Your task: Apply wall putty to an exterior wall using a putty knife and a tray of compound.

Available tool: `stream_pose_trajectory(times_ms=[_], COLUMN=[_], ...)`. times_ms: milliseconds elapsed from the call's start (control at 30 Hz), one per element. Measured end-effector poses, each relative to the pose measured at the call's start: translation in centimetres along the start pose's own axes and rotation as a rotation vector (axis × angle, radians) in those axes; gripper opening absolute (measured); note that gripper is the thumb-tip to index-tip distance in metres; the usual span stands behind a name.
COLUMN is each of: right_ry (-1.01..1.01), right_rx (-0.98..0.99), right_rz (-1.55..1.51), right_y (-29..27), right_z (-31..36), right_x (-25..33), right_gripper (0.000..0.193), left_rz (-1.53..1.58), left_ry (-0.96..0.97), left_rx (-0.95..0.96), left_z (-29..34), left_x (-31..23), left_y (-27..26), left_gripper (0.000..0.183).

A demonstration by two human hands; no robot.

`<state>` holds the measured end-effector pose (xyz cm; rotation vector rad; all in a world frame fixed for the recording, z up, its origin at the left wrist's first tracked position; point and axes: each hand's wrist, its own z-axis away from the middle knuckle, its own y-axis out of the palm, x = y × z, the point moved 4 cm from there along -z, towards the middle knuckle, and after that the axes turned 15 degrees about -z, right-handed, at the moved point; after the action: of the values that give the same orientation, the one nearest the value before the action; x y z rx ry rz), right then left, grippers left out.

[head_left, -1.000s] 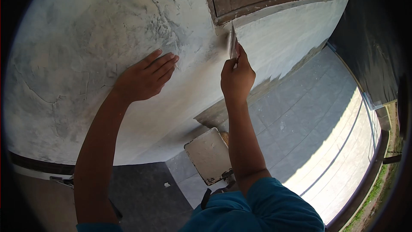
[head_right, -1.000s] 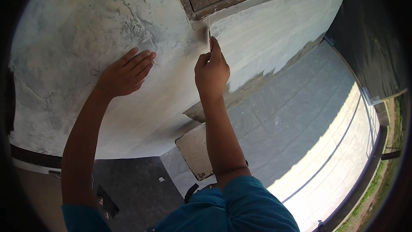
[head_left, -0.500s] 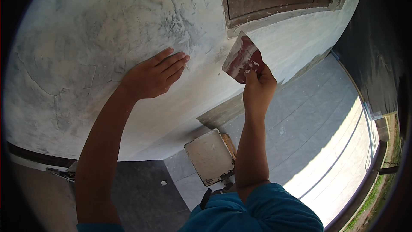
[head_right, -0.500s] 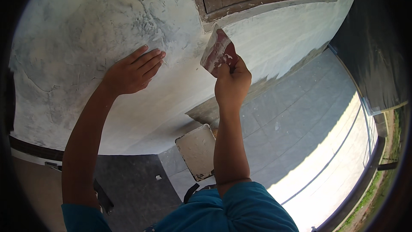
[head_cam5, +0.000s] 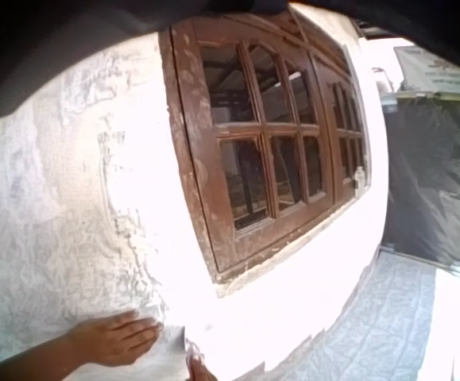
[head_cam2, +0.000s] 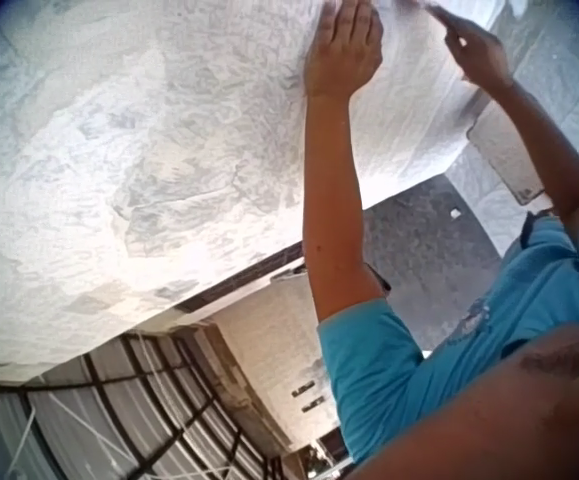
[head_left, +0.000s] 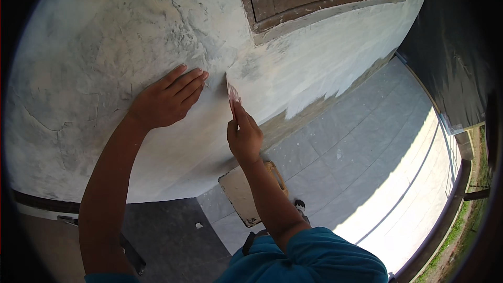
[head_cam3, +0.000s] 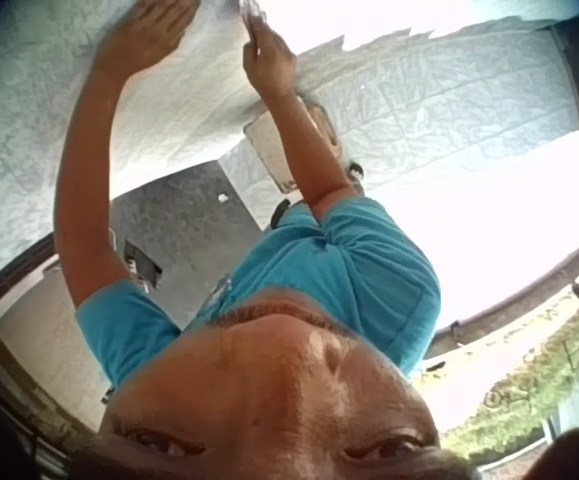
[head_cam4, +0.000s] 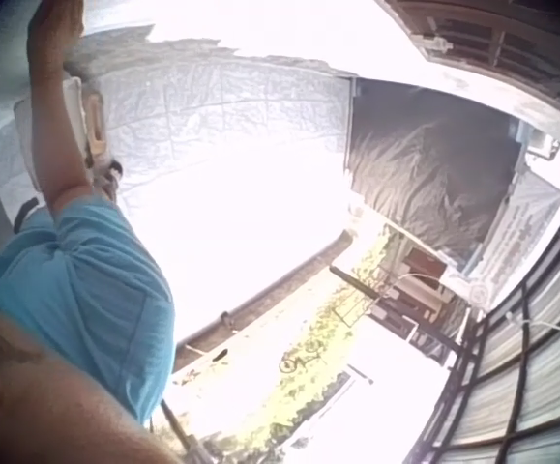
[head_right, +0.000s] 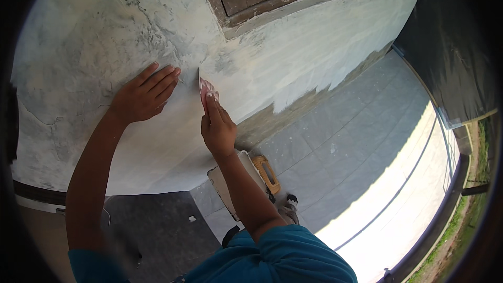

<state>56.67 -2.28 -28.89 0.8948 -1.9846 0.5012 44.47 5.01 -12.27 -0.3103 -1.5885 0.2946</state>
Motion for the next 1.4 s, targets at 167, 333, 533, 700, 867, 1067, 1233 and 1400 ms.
stream_pose_trajectory(times_ms=[167, 333, 533, 700, 867, 1067, 1233, 1400], right_ry=[0.043, -0.130, -0.116, -0.142, -0.270, -0.155, -0.218, -0.322], right_rx=[-0.480, -0.316, -0.017, -0.450, -0.115, 0.088, -0.257, 0.095], right_rz=[0.049, 0.177, 0.075, 0.087, 0.175, 0.047, 0.154, 0.175], right_y=[-9.5, -3.3, -2.2, -8.2, 2.5, -1.2, -3.6, 3.4], right_z=[-7.7, -11.3, -0.5, -10.0, -4.6, 2.3, -6.9, 2.6], right_x=[-2.7, -3.7, -2.8, -1.6, -0.5, -1.9, -0.3, -1.4], right_gripper=[0.036, 0.044, 0.042, 0.041, 0.047, 0.044, 0.047, 0.043], left_rz=[-0.024, -0.027, -0.028, -0.048, -0.017, -0.046, -0.078, 0.007], left_ry=[0.024, 0.013, 0.011, 0.033, 0.006, 0.003, 0.015, 0.006], left_rx=[0.017, 0.007, 0.012, 0.026, 0.000, -0.011, -0.004, 0.032], left_z=[0.0, -0.8, 0.0, -0.3, -0.4, 0.5, 0.0, -0.1], left_x=[0.0, -0.1, 0.1, 0.2, -0.2, -0.4, -0.2, -0.3], left_y=[-0.1, -0.2, 0.2, -0.3, 0.2, 0.3, 0.0, 0.5], left_gripper=[0.036, 0.037, 0.037, 0.036, 0.035, 0.034, 0.033, 0.041])
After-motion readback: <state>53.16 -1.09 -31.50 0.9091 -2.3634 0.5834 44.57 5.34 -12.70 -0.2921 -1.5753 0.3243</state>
